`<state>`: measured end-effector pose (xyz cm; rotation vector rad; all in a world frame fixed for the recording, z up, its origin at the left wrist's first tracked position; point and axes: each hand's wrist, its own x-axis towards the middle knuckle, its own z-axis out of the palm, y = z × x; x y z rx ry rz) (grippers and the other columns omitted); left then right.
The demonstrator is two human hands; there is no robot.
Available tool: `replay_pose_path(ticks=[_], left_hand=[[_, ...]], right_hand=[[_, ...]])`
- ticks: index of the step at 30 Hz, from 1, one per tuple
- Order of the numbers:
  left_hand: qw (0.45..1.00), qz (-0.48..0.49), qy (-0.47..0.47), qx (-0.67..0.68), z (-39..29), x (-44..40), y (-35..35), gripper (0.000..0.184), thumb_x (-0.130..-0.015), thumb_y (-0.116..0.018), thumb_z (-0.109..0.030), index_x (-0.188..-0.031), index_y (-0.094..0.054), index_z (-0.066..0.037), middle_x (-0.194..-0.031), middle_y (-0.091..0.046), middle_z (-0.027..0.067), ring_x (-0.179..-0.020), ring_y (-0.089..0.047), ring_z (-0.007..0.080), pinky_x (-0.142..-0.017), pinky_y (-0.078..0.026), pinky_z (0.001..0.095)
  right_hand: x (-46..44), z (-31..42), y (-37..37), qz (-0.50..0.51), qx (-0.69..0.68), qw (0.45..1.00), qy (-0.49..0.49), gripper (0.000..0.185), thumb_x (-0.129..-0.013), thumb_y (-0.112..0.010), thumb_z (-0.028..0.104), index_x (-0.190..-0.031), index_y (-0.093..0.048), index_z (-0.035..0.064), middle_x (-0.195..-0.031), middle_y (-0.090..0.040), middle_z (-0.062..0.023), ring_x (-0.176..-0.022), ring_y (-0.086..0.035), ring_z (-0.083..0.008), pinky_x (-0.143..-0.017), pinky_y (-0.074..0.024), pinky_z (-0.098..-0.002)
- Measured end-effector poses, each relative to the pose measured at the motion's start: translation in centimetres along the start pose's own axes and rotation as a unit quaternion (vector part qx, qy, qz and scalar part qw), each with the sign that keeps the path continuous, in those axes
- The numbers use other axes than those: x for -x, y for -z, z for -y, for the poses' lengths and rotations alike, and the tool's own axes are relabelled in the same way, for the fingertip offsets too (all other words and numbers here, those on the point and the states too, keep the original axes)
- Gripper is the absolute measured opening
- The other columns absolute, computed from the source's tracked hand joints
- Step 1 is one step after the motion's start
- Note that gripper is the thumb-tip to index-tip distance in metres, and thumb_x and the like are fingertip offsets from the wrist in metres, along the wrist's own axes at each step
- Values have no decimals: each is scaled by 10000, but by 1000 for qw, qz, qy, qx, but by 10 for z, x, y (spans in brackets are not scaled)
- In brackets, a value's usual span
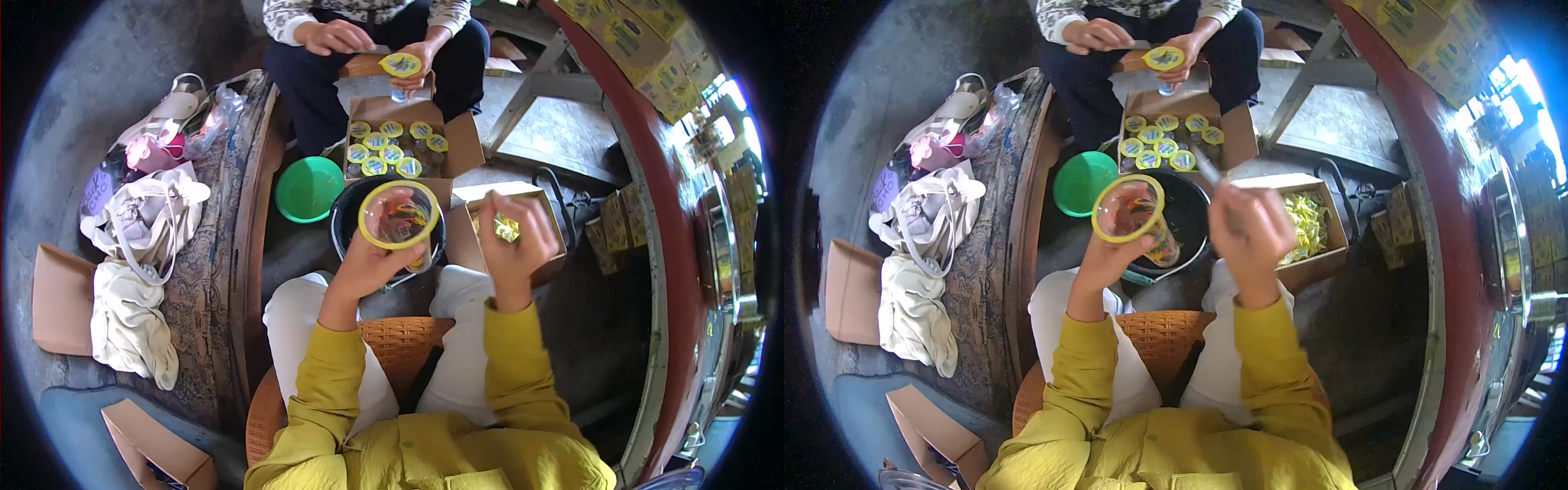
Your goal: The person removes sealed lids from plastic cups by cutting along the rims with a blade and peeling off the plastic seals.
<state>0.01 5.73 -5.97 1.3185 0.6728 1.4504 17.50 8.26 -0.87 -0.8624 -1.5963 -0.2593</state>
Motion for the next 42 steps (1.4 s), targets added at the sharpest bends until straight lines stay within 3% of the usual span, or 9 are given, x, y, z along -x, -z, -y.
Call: replay_pose_path(ticks=[3, 11, 16, 23, 30, 34, 38, 41, 42], left_hand=[[992, -78, 31, -95, -8, 0, 4, 566, -730, -634, -31, -1218, -347, -41, -1134, -420, 76, -1050, -436, 164, -892, -382, 306], [950, -290, 1, -120, -4, -1, 45, 511, -760, -624, -2, -1190, -349, -28, -1150, -450, 99, -1056, -477, 166, -899, -397, 289], [949, -274, 1, -159, -2, 4, 52, 531, -743, -657, -24, -1181, -356, -19, -1150, -449, 105, -1049, -478, 172, -896, -392, 288], [948, -274, -7, -161, 5, 2, 58, 543, -732, -675, -26, -1171, -356, 0, -1111, -473, 100, -1012, -504, 167, -873, -407, 281], [945, -287, -19, -154, -1, 8, 72, 546, -726, -689, -63, -1157, -359, -2, -1112, -470, 116, -1008, -500, 168, -877, -401, 285], [941, -302, -23, -150, -1, 8, 78, 537, -732, -686, -74, -1153, -361, -6, -1113, -468, 116, -1018, -492, 169, -888, -390, 291], [942, -299, -12, -155, 2, 6, 78, 529, -734, -683, -66, -1152, -364, -10, -1118, -463, 113, -1032, -481, 172, -893, -384, 292], [942, -292, -9, -167, 5, 9, 81, 528, -732, -683, -55, -1153, -366, -15, -1124, -458, 109, -1043, -472, 173, -897, -377, 290], [942, -294, -11, -162, 3, 9, 80, 524, -730, -682, -42, -1150, -371, -16, -1125, -456, 103, -1046, -469, 173, -901, -372, 291]], right_hand=[[6, -59, 17, 91, 45, 994, -33, 129, -643, -673, -60, -743, -617, 0, -656, -602, -77, -569, -582, -144, -530, -457, -242], [130, -188, 49, 220, 5, 918, -331, 84, -686, -643, 9, -769, -629, 10, -674, -628, -67, -594, -605, -121, -552, -472, -245], [103, -167, 38, 472, -70, 815, -330, 193, -637, -663, 17, -826, -630, 27, -645, -616, -74, -598, -606, -138, -560, -477, -259], [116, -71, -39, 594, -79, 769, -223, 277, -607, -611, 6, -881, -618, 48, -661, -621, -104, -623, -610, -268, -596, -489, -344], [205, -59, -77, 563, -108, 773, -270, 271, -581, -652, -22, -849, -617, 0, -679, -637, -110, -594, -624, -192, -561, -488, -281], [230, -76, -67, 345, -62, 791, -502, 301, -582, -704, 23, -875, -636, 18, -701, -649, -98, -659, -630, -155, -627, -499, -273], [266, -135, -60, 211, 2, 774, -596, 335, -588, -735, 104, -891, -642, -7, -762, -657, -106, -651, -626, -187, -630, -496, -267], [286, -191, -59, 210, 75, 704, -675, 350, -575, -745, 132, -892, -649, 16, -753, -656, -103, -640, -624, -185, -610, -494, -271], [234, -179, -51, 260, 76, 640, -719, 334, -591, -757, 79, -898, -632, 36, -704, -621, -65, -587, -590, -126, -523, -483, -254]])
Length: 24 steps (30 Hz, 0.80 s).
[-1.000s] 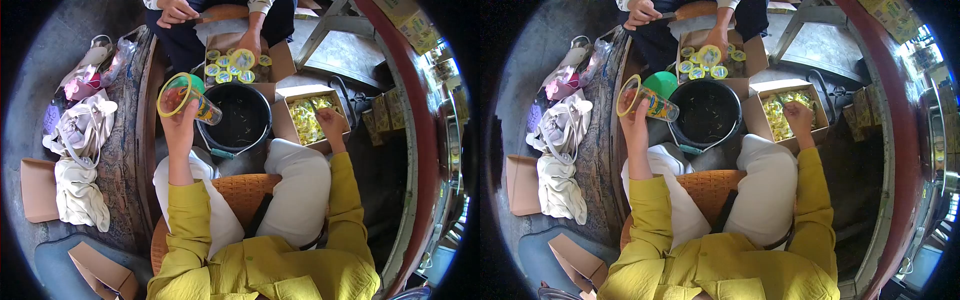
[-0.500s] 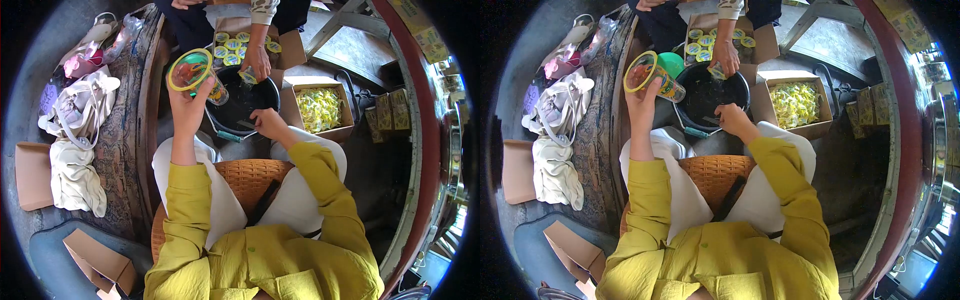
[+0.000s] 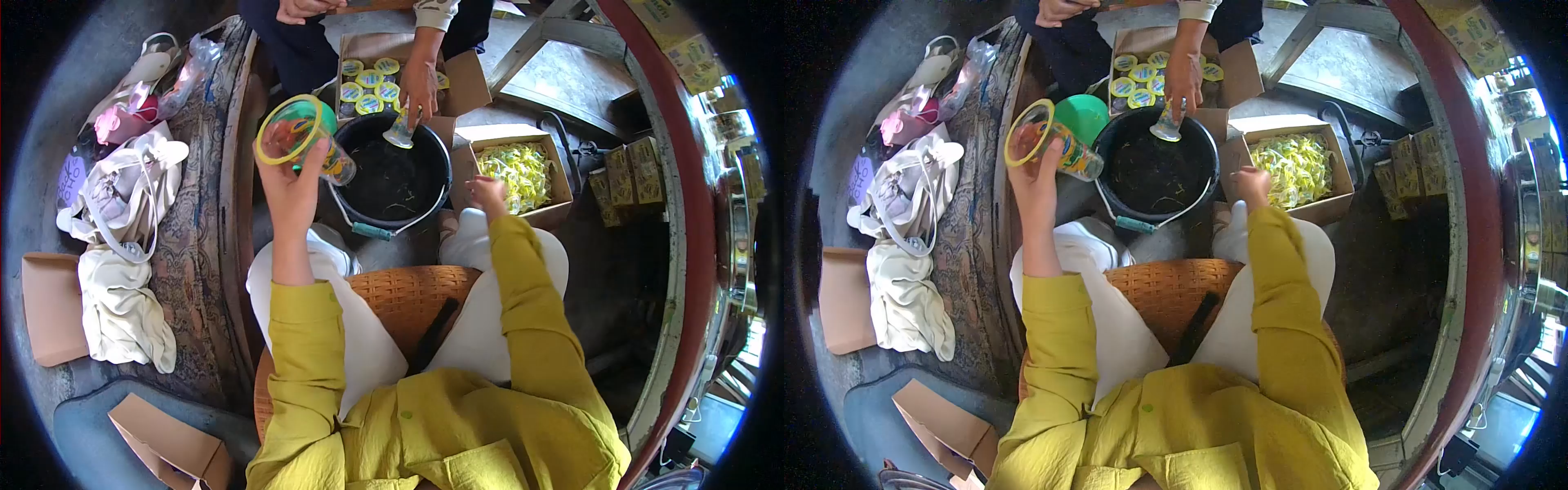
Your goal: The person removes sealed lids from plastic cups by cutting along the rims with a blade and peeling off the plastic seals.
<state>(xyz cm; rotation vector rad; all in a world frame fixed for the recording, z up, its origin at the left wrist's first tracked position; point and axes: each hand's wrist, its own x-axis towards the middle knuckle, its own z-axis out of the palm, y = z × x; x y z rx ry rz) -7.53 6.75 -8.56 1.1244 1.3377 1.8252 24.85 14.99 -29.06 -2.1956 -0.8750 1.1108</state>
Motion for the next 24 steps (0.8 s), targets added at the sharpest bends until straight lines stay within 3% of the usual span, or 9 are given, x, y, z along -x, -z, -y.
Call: replay_pose_path(ticks=[2, 7, 8, 11, 13, 15, 17, 22, 24], left_hand=[[1000, 5, -5, -11, -1, 1, -1, 523, -729, -681, -36, -1152, -374, -16, -1126, -458, 102, -1048, -469, 173, -903, -371, 293], [999, 46, 25, 0, -9, 10, -19, 553, -731, -673, -27, -1192, -369, -15, -1151, -462, 107, -1043, -481, 177, -894, -385, 289], [998, 62, 16, -14, -10, 12, -23, 554, -734, -666, -24, -1201, -368, -15, -1160, -460, 110, -1036, -486, 176, -889, -392, 287], [997, 80, 18, -8, -11, 16, -34, 549, -738, -660, -23, -1204, -371, -15, -1162, -460, 111, -1035, -486, 177, -890, -392, 291], [996, 88, 24, 8, -10, 19, -40, 554, -745, -651, -27, -1219, -366, -17, -1167, -458, 114, -1042, -481, 180, -900, -383, 296], [995, 96, 25, 3, -10, 18, -47, 556, -749, -647, -31, -1226, -361, -23, -1170, -457, 114, -1051, -476, 180, -909, -376, 298], [995, 94, 42, -14, -9, 23, -54, 555, -756, -641, -39, -1233, -357, -26, -1169, -462, 117, -1065, -467, 181, -920, -364, 300], [992, 109, 43, -49, -1, 24, -58, 562, -756, -645, -50, -1235, -353, -23, -1169, -463, 119, -1072, -460, 184, -924, -358, 306], [991, 106, 51, -60, 2, 23, -56, 565, -754, -649, -55, -1234, -353, -23, -1170, -461, 119, -1072, -460, 186, -925, -358, 308]], right_hand=[[4, 52, 42, 86, 195, 972, 101, 304, -540, -754, 136, -806, -658, 24, -632, -615, -89, -543, -588, -109, -505, -479, -262], [-53, 66, 115, 8, 135, 936, 324, 360, -565, -721, 109, -900, -649, -2, -738, -659, -128, -632, -627, -144, -552, -493, -252], [-60, 47, 120, 14, 20, 954, 298, 335, -583, -715, 114, -894, -654, 6, -730, -659, -118, -605, -621, -136, -537, -489, -258], [-100, -54, 129, 78, -8, 982, 170, 305, -653, -656, -1, -955, -618, 2, -728, -634, -81, -594, -584, -113, -545, -467, -234], [-89, -98, 130, 41, 176, 952, 248, 327, -657, -672, 12, -977, -610, -1, -722, -630, -78, -601, -581, -119, -566, -475, -248], [-96, -131, 126, 108, 81, 972, 194, 327, -669, -673, 36, -988, -608, 3, -756, -632, -69, -647, -580, -115, -602, -473, -245], [-82, -126, 121, 135, 37, 977, 162, 356, -628, -710, 168, -960, -644, 56, -765, -662, -63, -707, -620, -122, -632, -482, -246], [-94, -135, 104, 131, 243, 952, 132, 368, -660, -671, 318, -987, -647, 150, -906, -664, 6, -826, -621, -130, -745, -417, -259], [-103, -142, 97, 154, 210, 957, 124, 359, -673, -675, 183, -1006, -622, 60, -920, -653, -43, -833, -611, -130, -749, -447, -257]])
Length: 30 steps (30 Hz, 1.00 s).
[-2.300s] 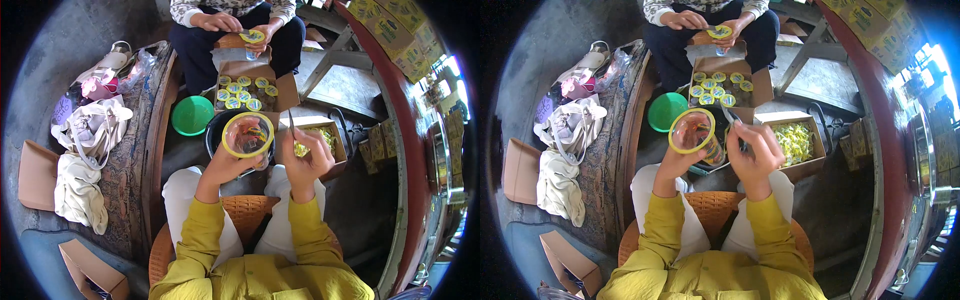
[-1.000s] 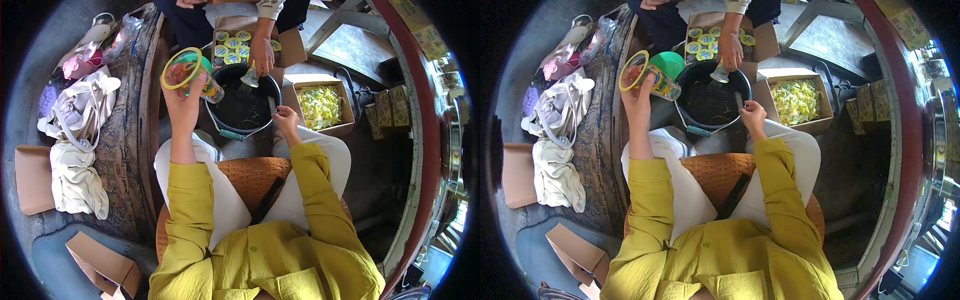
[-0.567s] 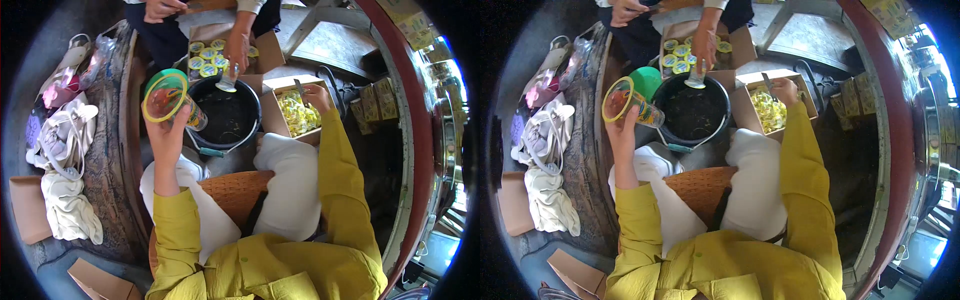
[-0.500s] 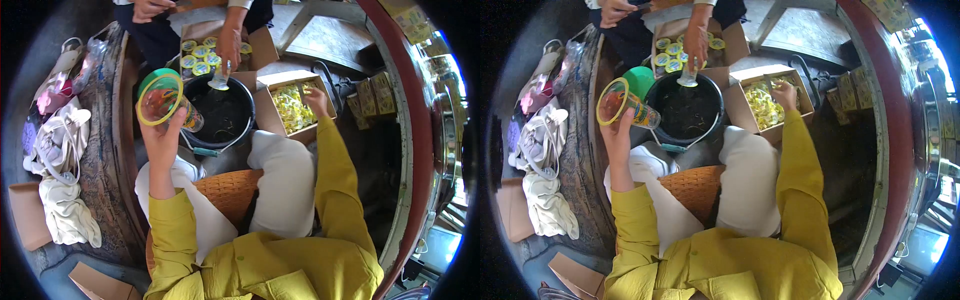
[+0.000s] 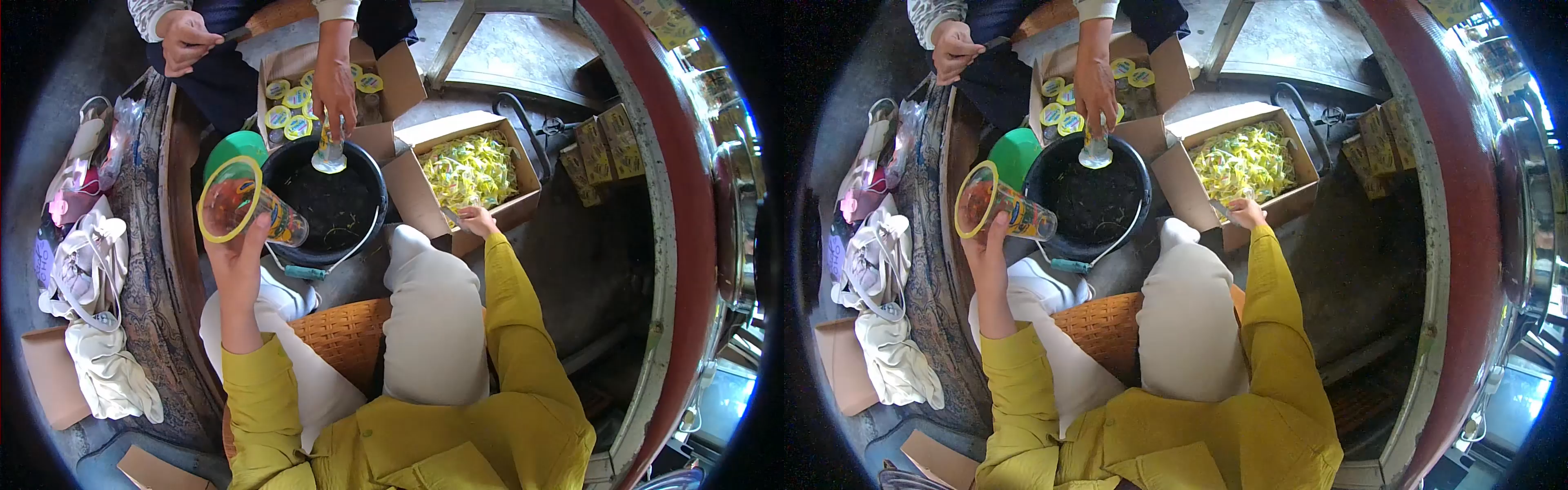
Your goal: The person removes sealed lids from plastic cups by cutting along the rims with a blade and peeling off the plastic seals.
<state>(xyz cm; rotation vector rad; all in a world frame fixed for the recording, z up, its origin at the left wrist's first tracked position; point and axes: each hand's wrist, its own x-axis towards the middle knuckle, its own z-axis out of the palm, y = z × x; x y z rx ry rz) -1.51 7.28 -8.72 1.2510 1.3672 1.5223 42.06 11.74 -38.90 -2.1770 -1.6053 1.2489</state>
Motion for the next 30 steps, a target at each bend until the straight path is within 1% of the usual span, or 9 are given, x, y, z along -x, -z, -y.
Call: replay_pose_path(ticks=[6, 13, 18, 20, 21, 23, 25, 28, 30], left_hand=[[1000, -11, 18, -1, 2, -1, 3, 557, -751, -654, -65, -1223, -362, -19, -1163, -463, 122, -1063, -466, 189, -920, -363, 311], [1000, 5, 15, -3, -6, -1, 4, 533, -752, -656, -73, -1200, -376, -6, -1155, -466, 120, -1055, -470, 187, -913, -369, 311], [999, -14, 17, 26, -5, -2, 11, 531, -745, -661, -60, -1192, -378, -8, -1140, -476, 120, -1044, -480, 183, -910, -372, 308], [999, -18, 14, 37, -6, -1, 14, 532, -740, -662, -48, -1189, -378, -10, -1139, -475, 121, -1041, -483, 183, -906, -376, 306], [999, -17, 10, 40, -7, 0, 16, 532, -738, -662, -43, -1187, -379, -10, -1140, -475, 120, -1041, -483, 182, -905, -378, 304], [999, -10, 0, 44, -12, 1, 19, 533, -733, -663, -31, -1183, -380, -11, -1140, -473, 119, -1041, -483, 180, -902, -381, 300], [998, -16, -2, 53, -14, 1, 24, 540, -729, -666, -25, -1185, -376, -13, -1134, -479, 115, -1033, -488, 174, -895, -386, 293], [999, -15, 4, 41, -16, -2, 34, 564, -731, -666, -22, -1202, -358, -13, -1147, -467, 115, -1038, -484, 179, -896, -387, 297], [998, -42, 0, 55, -14, -6, 40, 566, -732, -664, -20, -1207, -355, -13, -1157, -459, 117, -1043, -479, 183, -897, -385, 299]], right_hand=[[-9, -15, -14, 14, -51, 998, -22, 370, -664, -656, 67, -1026, -601, 14, -895, -652, -83, -811, -606, -140, -740, -459, -245], [-17, -17, -8, 84, -46, 995, -41, 455, -646, -697, 227, -1065, -594, 82, -955, -645, -59, -913, -594, -158, -832, -430, -282], [-28, -16, 6, 87, 71, 992, -59, 795, -540, -756, 339, -1241, -451, 121, -1077, -590, -104, -1013, -549, -224, -867, -427, -307], [-30, 10, 34, 126, 242, 962, -10, 704, -507, -729, 407, -1139, -558, 149, -1077, -581, -133, -1014, -541, -283, -872, -426, -362], [2, 72, 56, 121, 377, 918, 10, 515, -599, -661, 364, -1054, -613, 128, -1034, -593, -159, -967, -565, -302, -834, -448, -395], [-47, 79, 65, 220, 500, 833, 90, 257, -724, -520, 191, -915, -659, 89, -943, -621, -168, -903, -596, -285, -781, -455, -452], [-49, 118, 57, 120, 583, 785, 173, 159, -687, -579, 205, -769, -670, 102, -825, -648, -108, -762, -632, -250, -603, -490, -391], [-34, 148, 2, 171, 568, 734, 331, 188, -671, -609, 251, -775, -672, 108, -777, -646, -84, -711, -628, -245, -540, -498, -389], [20, 192, -58, 249, 575, 755, 194, 271, -653, -661, 324, -835, -674, 123, -802, -643, -68, -730, -623, -253, -583, -511, -406]])
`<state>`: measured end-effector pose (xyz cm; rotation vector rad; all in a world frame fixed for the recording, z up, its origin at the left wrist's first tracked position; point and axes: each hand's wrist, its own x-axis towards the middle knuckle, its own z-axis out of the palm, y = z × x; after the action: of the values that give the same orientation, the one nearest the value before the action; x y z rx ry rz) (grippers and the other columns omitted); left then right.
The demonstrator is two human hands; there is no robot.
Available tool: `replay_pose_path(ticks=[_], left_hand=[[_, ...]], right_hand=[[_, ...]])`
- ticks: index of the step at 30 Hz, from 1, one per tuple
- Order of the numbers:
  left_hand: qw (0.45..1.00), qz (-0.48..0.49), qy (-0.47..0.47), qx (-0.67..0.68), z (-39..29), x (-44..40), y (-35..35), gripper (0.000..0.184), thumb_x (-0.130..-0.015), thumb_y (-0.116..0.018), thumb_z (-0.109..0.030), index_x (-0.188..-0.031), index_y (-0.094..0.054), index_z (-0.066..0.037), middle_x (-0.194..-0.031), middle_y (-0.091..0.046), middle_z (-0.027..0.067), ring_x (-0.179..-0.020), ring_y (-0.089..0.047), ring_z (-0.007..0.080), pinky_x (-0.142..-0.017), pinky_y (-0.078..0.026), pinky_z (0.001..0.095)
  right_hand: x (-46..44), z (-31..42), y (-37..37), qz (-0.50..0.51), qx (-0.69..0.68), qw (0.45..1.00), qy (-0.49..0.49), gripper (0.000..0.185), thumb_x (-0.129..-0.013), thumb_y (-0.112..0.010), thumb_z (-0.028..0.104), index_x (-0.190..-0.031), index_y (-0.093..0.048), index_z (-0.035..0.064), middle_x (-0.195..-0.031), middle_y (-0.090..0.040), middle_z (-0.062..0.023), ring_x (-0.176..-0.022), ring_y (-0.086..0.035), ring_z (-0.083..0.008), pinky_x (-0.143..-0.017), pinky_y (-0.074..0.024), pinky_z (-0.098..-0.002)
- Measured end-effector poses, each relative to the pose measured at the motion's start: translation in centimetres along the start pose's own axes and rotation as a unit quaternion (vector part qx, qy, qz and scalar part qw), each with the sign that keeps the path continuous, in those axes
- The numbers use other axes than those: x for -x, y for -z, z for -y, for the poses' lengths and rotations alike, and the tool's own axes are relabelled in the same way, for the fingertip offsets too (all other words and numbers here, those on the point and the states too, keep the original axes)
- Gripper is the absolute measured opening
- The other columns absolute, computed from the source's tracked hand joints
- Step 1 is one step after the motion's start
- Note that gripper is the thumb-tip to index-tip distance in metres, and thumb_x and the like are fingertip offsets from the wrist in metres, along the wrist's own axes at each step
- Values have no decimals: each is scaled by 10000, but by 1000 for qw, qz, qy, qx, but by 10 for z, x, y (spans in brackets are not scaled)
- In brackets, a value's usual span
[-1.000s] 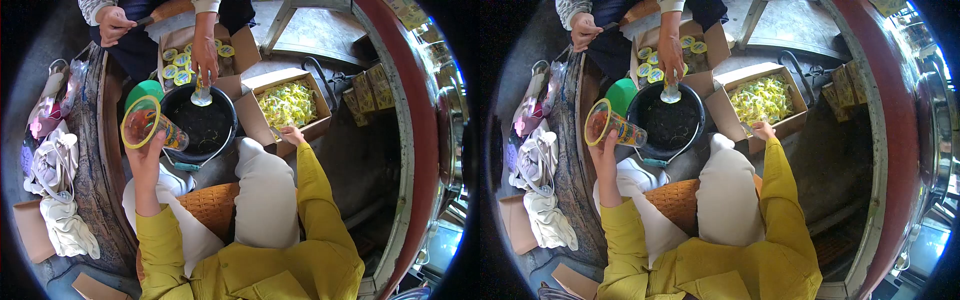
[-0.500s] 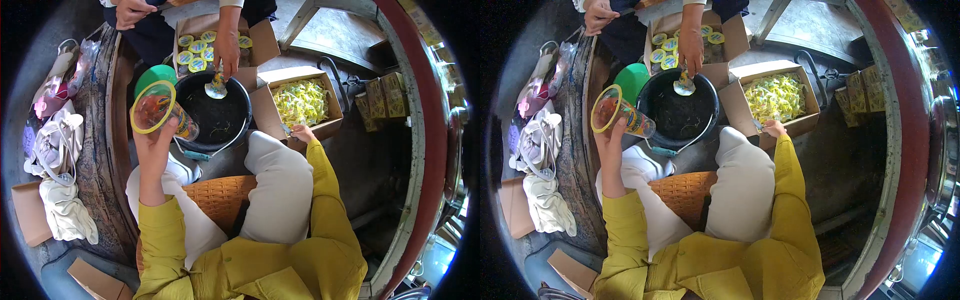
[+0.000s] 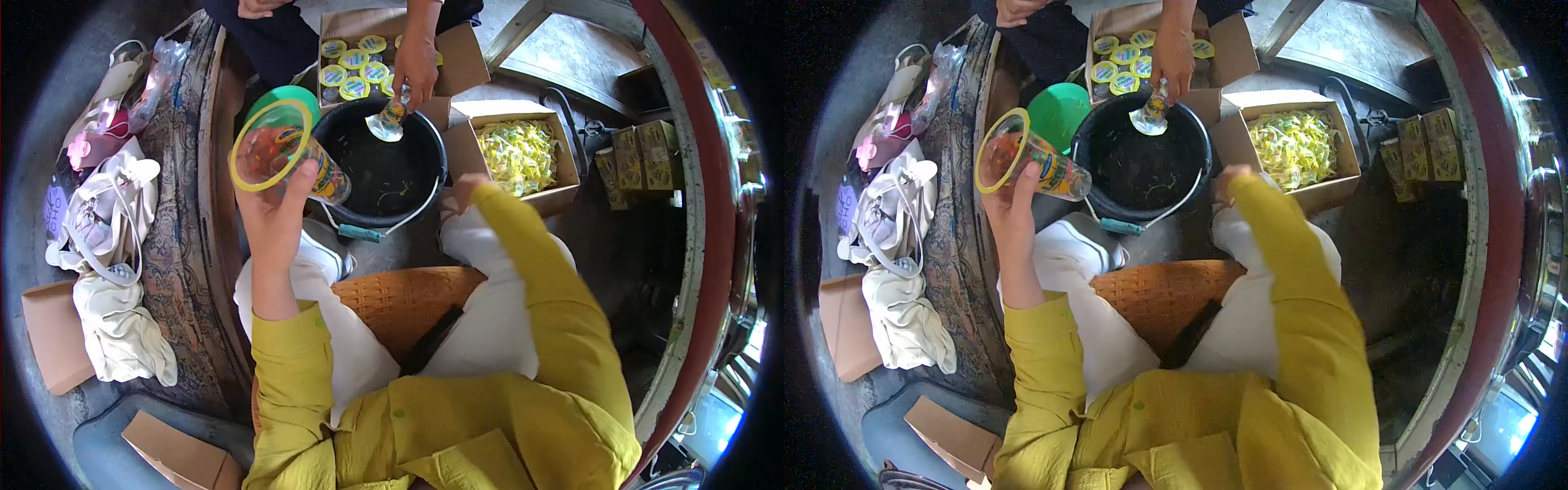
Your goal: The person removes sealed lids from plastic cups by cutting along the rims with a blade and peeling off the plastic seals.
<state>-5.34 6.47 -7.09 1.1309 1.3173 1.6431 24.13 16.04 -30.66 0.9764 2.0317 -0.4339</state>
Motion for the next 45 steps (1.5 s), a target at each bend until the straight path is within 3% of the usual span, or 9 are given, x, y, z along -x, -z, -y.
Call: replay_pose_path(ticks=[2, 5, 7, 9, 12, 16, 26, 40, 45], left_hand=[[1000, -18, 7, 12, 3, -4, 5, 576, -732, -667, -27, -1212, -349, -11, -1161, -452, 119, -1048, -472, 186, -902, -377, 303], [999, -30, 7, -22, -1, 0, 4, 582, -730, -671, -37, -1212, -346, -9, -1153, -454, 119, -1050, -469, 183, -908, -370, 309], [999, -16, 26, -21, -3, 2, 4, 594, -719, -680, -44, -1210, -348, -10, -1137, -461, 118, -1049, -468, 180, -911, -365, 316], [999, -18, 29, -29, -3, 2, 1, 594, -712, -685, -45, -1204, -353, -10, -1130, -465, 116, -1044, -471, 180, -911, -364, 316], [998, -18, 45, -50, -2, 2, -2, 604, -701, -694, -56, -1201, -358, -8, -1122, -470, 110, -1026, -483, 186, -904, -370, 317], [996, -40, 62, -45, -3, 1, 1, 600, -695, -692, -62, -1194, -363, -8, -1111, -475, 113, -1025, -485, 192, -889, -385, 321], [983, 31, 3, -182, 8, -4, -5, 645, -618, -751, -27, -1146, -381, -9, -1090, -501, 114, -1002, -513, 182, -862, -415, 292], [982, 54, 19, -178, 13, -4, -12, 617, -629, -751, -56, -1134, -401, -6, -1041, -550, 108, -952, -556, 169, -832, -437, 282], [985, 65, 21, -158, 10, -5, -14, 613, -631, -750, -56, -1132, -401, -8, -1047, -552, 111, -947, -558, 170, -832, -434, 281]], right_hand=[[-43, 36, -63, -37, 1, 999, 26, 197, -680, -626, 258, -811, -665, 116, -828, -636, -69, -749, -621, -230, -579, -508, -378], [-105, 60, -161, -208, -4, 977, 43, 109, -721, -574, 160, -775, -653, 107, -867, -625, -70, -778, -619, -196, -574, -503, -338], [-90, 68, -127, -233, -61, 971, -10, 164, -745, -540, 155, -614, -635, 129, -683, -645, -51, -676, -634, -223, -617, -475, -356], [-114, 58, -153, -355, -103, 929, 13, 135, -726, -536, 142, -629, -630, 139, -704, -643, -56, -711, -631, -211, -681, -447, -353], [-129, 61, -161, -358, -108, 926, -51, 100, -716, -541, 158, -667, -628, 156, -731, -642, -53, -726, -620, -202, -703, -418, -352], [-146, 75, -174, -521, -171, 830, -104, 88, -715, -537, 181, -697, -621, 160, -732, -631, -59, -712, -604, -194, -683, -403, -357], [-160, 69, -169, -464, -168, 862, -112, 111, -722, -546, 217, -736, -639, 157, -771, -637, -65, -732, -606, -201, -694, -421, -358], [-162, 65, -158, -415, -185, 884, -108, 167, -731, -558, 268, -790, -663, 152, -825, -645, -74, -760, -610, -211, -709, -446, -359], [-144, 47, -143, -307, -186, 930, -74, 190, -734, -562, 286, -810, -671, 150, -845, -648, -77, -770, -611, -214, -714, -455, -359]])
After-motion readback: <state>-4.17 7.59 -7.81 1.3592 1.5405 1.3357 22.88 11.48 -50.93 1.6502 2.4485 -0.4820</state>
